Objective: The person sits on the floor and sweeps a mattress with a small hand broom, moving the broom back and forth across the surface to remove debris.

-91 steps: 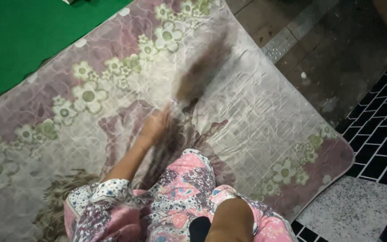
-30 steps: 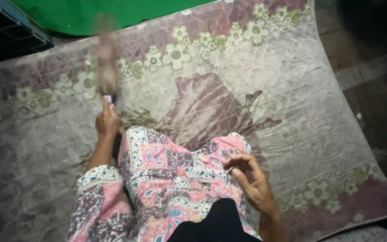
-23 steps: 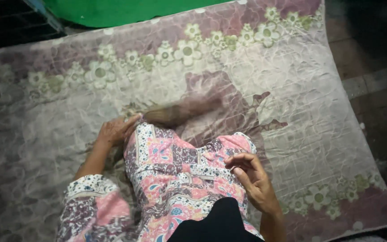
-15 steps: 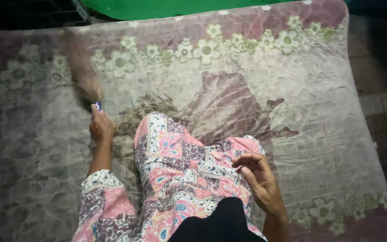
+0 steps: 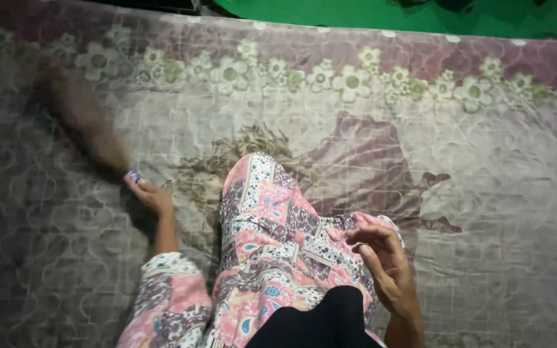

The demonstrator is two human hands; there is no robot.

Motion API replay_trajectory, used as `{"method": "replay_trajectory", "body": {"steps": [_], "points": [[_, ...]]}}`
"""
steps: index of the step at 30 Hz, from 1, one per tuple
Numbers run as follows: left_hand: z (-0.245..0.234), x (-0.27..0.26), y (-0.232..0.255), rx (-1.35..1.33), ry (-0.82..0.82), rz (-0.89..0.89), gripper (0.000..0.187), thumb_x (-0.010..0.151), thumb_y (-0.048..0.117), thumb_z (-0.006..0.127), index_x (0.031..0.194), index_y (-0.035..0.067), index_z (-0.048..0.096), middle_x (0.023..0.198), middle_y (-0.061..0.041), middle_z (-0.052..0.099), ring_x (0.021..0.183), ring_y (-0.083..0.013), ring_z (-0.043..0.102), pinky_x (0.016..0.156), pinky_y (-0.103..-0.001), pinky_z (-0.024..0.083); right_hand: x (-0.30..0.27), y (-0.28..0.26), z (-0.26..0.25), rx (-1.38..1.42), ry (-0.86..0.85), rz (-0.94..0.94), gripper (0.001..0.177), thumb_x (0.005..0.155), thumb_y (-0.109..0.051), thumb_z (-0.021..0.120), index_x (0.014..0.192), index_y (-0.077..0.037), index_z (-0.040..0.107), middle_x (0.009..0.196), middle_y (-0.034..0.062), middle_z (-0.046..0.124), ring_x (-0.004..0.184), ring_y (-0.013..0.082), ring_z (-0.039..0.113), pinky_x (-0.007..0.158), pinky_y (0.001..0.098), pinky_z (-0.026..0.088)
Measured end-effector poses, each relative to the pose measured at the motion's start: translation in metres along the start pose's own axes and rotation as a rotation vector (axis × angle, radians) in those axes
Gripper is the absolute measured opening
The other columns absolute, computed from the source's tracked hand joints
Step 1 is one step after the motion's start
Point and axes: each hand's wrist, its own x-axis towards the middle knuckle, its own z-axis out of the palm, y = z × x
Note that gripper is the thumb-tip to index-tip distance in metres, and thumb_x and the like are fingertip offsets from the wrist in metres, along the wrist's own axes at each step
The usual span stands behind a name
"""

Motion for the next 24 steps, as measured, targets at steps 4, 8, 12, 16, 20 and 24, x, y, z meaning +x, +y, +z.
{"method": "replay_trajectory", "body": {"steps": [4,8,12,16,20,24], "points": [[0.049,-0.038,0.007,-0.145,0.588,-0.108,0.045,0.11,0.004,0.038,0.154,0.002,0.038,0.148,-0.03,0.053,0.131,-0.0439,0.061,0.112,-0.046,0.05,0.001,0.001,-0.005,0.039,-0.027,-0.02,0.028,0.105,-0.012,0.052,0.131,-0.002,0.052,0.128,0.0183,0.067,0.109,0.0232,0.069,0.091,0.0344,0.054],[0.04,-0.105,0.064,0.096,-0.282,-0.409,0.056,0.105,0.039,0.04,0.158,0.023,0.035,0.108,-0.028,0.073,0.089,-0.0494,0.071,0.073,-0.058,0.054,0.007,0.013,-0.014,0.014,-0.021,-0.001,0.029,0.103,-0.011,0.055,0.13,0.0,0.053,0.123,0.0181,0.069,0.108,0.0254,0.072,0.09,0.035,0.056],[0.023,-0.074,0.071,0.288,-0.806,0.382,0.061,0.105,0.046,0.044,0.163,0.038,0.025,0.086,-0.023,0.064,0.068,-0.0465,0.063,0.058,-0.059,0.045,0.017,0.001,-0.009,0.014,-0.036,0.047,0.03,0.102,-0.011,0.055,0.131,-0.001,0.054,0.122,0.0182,0.07,0.109,0.0249,0.07,0.096,0.035,0.055],[0.056,-0.032,0.023,-0.43,-0.223,0.218,0.052,0.114,0.025,0.036,0.161,0.005,0.03,0.161,-0.021,0.043,0.144,-0.0315,0.047,0.12,-0.039,0.034,0.025,0.002,-0.008,-0.006,-0.023,0.044,0.029,0.102,-0.01,0.056,0.129,0.0,0.055,0.115,0.0189,0.073,0.11,0.0244,0.07,0.097,0.0365,0.056],[0.067,0.023,0.016,-0.204,0.387,0.029,0.045,0.109,0.01,0.043,0.152,-0.003,0.042,0.146,-0.036,0.053,0.132,-0.0507,0.055,0.114,-0.049,0.041,0.034,0.005,-0.008,-0.027,-0.026,0.099,0.032,0.101,-0.014,0.056,0.13,0.0,0.057,0.12,0.0176,0.072,0.112,0.0242,0.07,0.095,0.0376,0.057],[0.078,0.014,0.033,0.004,-0.058,-0.036,0.045,0.106,0.024,0.038,0.147,0.006,0.048,0.127,-0.032,0.062,0.116,-0.0503,0.061,0.098,-0.052,0.046,0.051,0.008,-0.003,-0.019,-0.057,0.155,0.03,0.101,-0.012,0.056,0.128,0.0,0.058,0.119,0.018,0.073,0.111,0.025,0.07,0.096,0.037,0.056]]}}
